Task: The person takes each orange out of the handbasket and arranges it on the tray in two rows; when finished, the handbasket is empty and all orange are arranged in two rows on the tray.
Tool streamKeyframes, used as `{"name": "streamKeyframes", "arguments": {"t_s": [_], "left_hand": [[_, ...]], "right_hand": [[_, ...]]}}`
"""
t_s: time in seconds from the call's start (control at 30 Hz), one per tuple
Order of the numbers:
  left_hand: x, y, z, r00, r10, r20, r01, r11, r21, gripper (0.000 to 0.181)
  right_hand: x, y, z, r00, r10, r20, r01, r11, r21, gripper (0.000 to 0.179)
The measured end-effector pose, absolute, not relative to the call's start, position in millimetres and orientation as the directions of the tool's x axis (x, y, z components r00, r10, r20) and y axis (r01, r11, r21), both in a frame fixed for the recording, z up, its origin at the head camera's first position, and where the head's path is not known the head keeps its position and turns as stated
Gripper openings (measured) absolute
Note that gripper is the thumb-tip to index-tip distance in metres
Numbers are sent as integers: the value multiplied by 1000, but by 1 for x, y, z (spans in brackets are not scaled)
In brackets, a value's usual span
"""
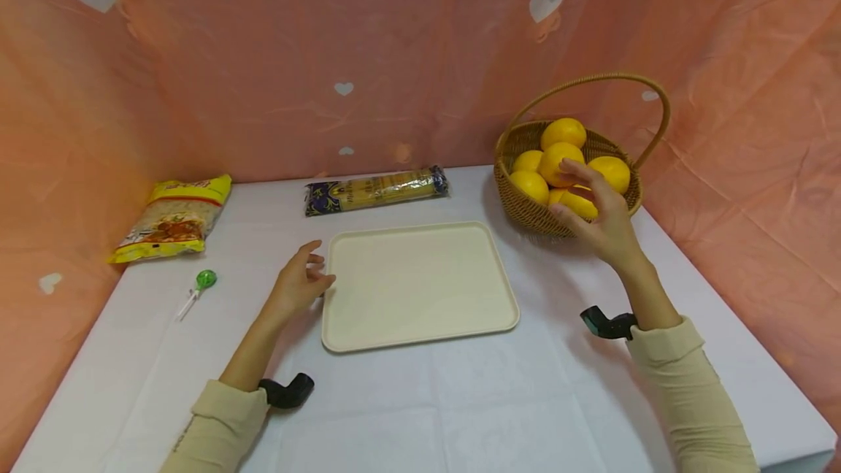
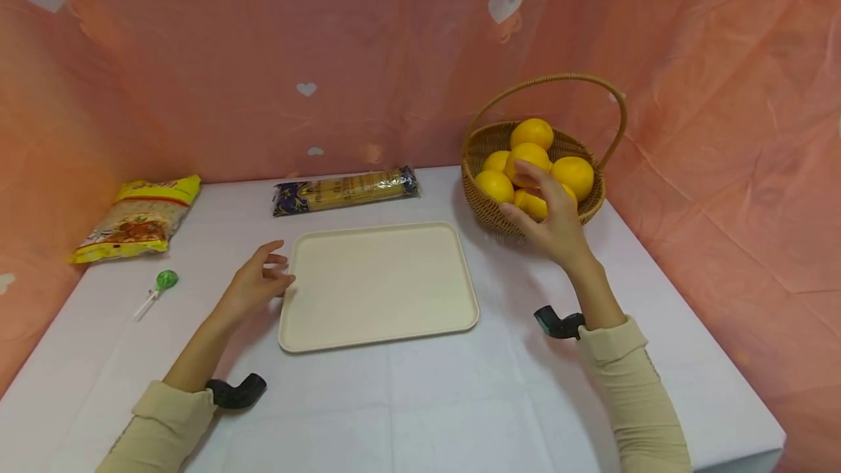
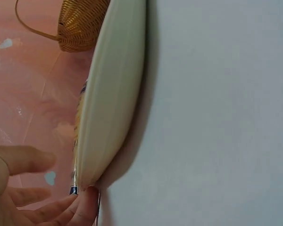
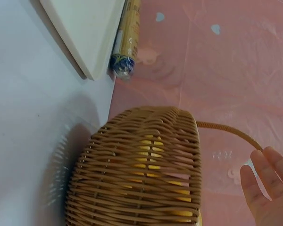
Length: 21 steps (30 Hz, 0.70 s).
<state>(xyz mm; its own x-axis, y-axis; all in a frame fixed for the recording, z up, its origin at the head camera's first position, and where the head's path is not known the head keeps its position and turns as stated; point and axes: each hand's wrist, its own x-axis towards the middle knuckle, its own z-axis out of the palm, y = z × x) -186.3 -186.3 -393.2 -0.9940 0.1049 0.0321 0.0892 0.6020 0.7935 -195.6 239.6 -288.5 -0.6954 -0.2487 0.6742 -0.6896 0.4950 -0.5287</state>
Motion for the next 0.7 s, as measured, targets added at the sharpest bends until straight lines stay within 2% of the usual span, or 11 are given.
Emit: {"name": "streamKeyframes", "arguments": {"t_s": [0.7], "left_hand": [[-185,-186,-403,-994,97,54,104,648,754,44]], "right_hand": [[-221,256,-275,-745,-138,652,-603,556,-572,51]]}}
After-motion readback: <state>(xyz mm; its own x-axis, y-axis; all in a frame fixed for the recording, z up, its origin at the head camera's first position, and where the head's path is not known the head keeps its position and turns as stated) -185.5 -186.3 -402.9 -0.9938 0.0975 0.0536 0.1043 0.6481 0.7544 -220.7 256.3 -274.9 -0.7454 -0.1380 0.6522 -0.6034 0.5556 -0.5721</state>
